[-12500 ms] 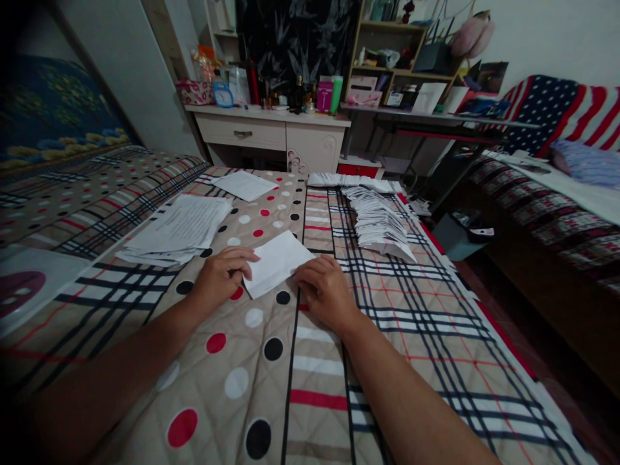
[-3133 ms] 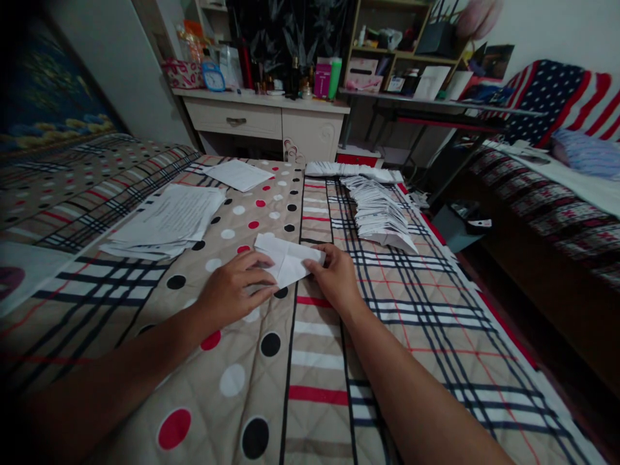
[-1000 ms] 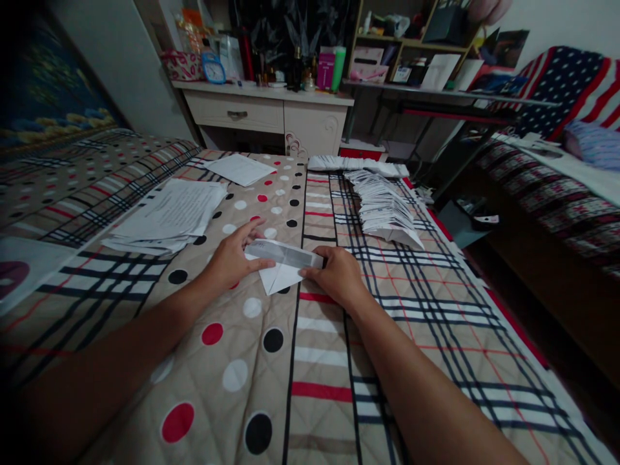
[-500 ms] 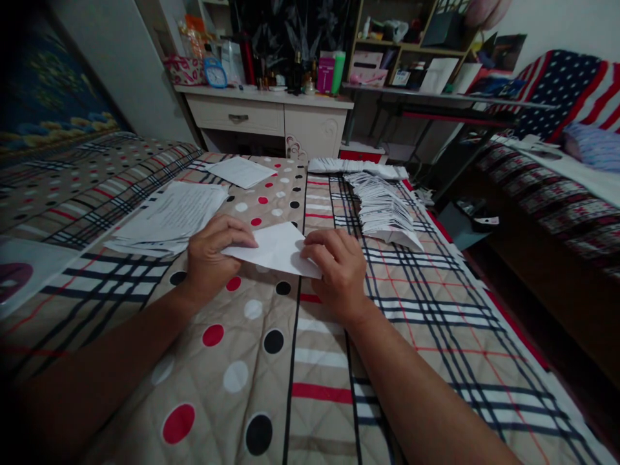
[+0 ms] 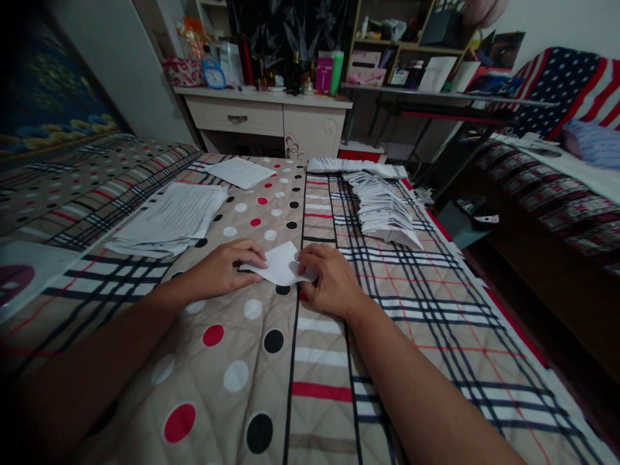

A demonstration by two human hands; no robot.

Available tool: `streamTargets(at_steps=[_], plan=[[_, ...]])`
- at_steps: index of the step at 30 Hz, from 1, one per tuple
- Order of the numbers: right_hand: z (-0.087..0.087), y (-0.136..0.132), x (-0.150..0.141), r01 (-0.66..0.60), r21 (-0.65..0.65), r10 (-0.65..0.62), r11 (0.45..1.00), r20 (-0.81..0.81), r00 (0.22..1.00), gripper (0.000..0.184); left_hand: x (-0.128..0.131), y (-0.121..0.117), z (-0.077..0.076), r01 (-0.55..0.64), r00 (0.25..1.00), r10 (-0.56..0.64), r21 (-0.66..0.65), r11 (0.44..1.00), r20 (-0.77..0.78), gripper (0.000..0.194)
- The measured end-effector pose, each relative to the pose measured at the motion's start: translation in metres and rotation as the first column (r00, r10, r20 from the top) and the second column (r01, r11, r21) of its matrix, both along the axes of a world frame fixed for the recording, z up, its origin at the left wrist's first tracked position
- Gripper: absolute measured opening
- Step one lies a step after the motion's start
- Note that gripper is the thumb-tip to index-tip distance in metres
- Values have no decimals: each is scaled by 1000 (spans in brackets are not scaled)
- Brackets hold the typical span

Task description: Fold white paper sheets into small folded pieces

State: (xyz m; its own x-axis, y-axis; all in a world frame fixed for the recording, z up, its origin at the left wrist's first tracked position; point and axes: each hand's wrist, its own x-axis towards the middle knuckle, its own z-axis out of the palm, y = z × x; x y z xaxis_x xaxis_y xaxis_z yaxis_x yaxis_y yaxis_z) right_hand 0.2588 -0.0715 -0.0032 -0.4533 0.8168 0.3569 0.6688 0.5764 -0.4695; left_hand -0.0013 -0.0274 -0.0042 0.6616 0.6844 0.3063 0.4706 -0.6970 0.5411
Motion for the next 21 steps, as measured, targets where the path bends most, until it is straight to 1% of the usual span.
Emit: streamTargets(at_steps=[3, 5, 7, 12, 15, 18, 21], plan=[[-3, 3, 2, -13, -60, 4, 998, -153, 988, 5, -2, 5, -4, -11, 996, 21, -110, 994, 89, 10], [-4, 5, 2, -15, -101, -8, 995, -229, 973, 9, -1, 7, -5, -44, 990, 63, -155, 987, 123, 13], [-5, 5, 1, 13, -126, -46, 992, -261, 964, 14, -1, 9, -6, -80, 986, 102, -164, 983, 129, 15], [-6, 4, -3, 125, -116, -151, 985, -253, 956, 14, -2, 10, -9, -208, 970, 219, -103, 973, 103, 14], [-7, 4, -4, 174, -97, -192, 980, -228, 955, 16, -2, 11, -11, -249, 963, 254, -63, 967, 87, 15], [-8, 5, -4, 215, -82, -227, 973, -184, 956, 16, -1, 11, -12, -278, 958, 280, -40, 960, 62, 17], [-7, 5, -5, 269, -94, -279, 958, -113, 954, 12, 0, 11, -11, -351, 936, 352, -37, 936, 21, 17]])
